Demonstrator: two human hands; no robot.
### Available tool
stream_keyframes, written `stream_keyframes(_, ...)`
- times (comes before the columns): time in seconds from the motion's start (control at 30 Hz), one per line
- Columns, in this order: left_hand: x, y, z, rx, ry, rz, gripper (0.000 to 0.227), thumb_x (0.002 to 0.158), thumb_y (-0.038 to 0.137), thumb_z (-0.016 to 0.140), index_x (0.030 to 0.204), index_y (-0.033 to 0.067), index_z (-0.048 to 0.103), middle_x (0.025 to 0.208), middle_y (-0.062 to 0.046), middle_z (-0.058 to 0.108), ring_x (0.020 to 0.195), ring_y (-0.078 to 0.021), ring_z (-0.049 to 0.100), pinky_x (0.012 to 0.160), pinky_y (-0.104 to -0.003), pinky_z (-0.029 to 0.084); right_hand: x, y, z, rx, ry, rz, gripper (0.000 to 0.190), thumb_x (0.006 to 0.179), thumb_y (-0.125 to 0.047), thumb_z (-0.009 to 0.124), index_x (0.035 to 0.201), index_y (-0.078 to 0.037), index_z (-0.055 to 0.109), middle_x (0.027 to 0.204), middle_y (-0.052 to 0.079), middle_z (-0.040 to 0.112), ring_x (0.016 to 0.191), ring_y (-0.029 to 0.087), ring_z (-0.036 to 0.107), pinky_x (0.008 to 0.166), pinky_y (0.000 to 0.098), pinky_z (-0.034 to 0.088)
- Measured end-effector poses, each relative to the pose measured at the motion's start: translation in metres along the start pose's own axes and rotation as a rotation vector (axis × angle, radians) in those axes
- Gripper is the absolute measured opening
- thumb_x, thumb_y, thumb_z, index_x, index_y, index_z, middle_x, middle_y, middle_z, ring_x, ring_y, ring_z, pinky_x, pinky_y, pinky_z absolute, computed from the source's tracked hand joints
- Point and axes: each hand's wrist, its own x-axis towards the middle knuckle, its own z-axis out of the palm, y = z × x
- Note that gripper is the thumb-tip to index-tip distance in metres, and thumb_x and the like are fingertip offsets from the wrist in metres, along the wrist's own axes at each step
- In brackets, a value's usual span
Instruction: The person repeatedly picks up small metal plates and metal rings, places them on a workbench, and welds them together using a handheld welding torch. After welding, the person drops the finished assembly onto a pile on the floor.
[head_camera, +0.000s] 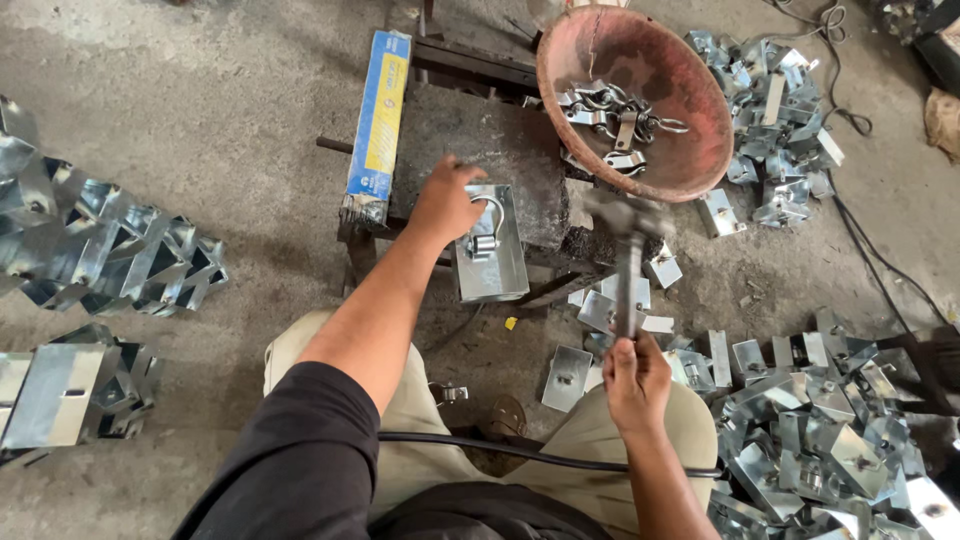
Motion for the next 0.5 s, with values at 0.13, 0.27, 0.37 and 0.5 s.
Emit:
stream_keyframes(0.13, 0.001, 0.011, -0.014, -0.009, 0.014, -0.077, 0.035, 0.075, 0.021, 0.085, 0.106, 0.0080, 0.077, 0.115, -0.021, 0.072, 0.112, -0.0359, 0.067, 0.098, -0.042, 0.055, 0.002, 0.034, -0.004, 0.074, 0.053, -0.216, 0.046, 0.107, -0.049, 0.061, 0.108, -0.003, 0.055, 0.072, -0.003, 0.052, 0.057, 0.005, 0.046, 0.050, 0.0229, 0.035)
stream_keyframes(0.27, 0.000, 0.031, -0.043, 0.007, -0.195, -0.133, 0.036, 0.075, 0.020, 0.082, 0.109, 0.0101, 0.076, 0.111, -0.017, 0.072, 0.104, -0.0325, 0.071, 0.092, -0.041, 0.057, 0.006, 0.033, -0.010, -0.351, 0.124, -0.187, 0.041, 0.102, -0.044, 0.064, 0.105, -0.003, 0.064, 0.067, 0.004, 0.056, 0.057, 0.011, 0.050, 0.052, 0.0270, 0.039)
stream_keyframes(0.37, -0.006, 0.053, -0.055, 0.067, -0.031, 0.119, 0.038, 0.074, 0.017, 0.083, 0.109, 0.0060, 0.075, 0.116, -0.017, 0.072, 0.102, -0.0323, 0.071, 0.087, -0.041, 0.059, 0.031, 0.015, -0.022, -0.735, 0.139, 0.079, 0.035, 0.098, -0.041, 0.068, 0.111, -0.009, 0.074, 0.070, 0.013, 0.066, 0.061, 0.024, 0.061, 0.059, 0.0357, 0.047)
stream_keyframes(0.5, -0.025, 0.070, -0.055, 0.217, 0.455, 0.538, 0.018, 0.098, 0.017, 0.080, 0.106, 0.0102, 0.065, 0.121, -0.005, 0.067, 0.133, -0.0261, 0.065, 0.107, -0.036, 0.060, 0.069, 0.017, -0.032, -1.004, 0.165, 0.226, 0.035, 0.094, -0.040, 0.075, 0.122, -0.019, 0.076, 0.094, 0.015, 0.077, 0.089, 0.036, 0.071, 0.076, 0.0453, 0.053)
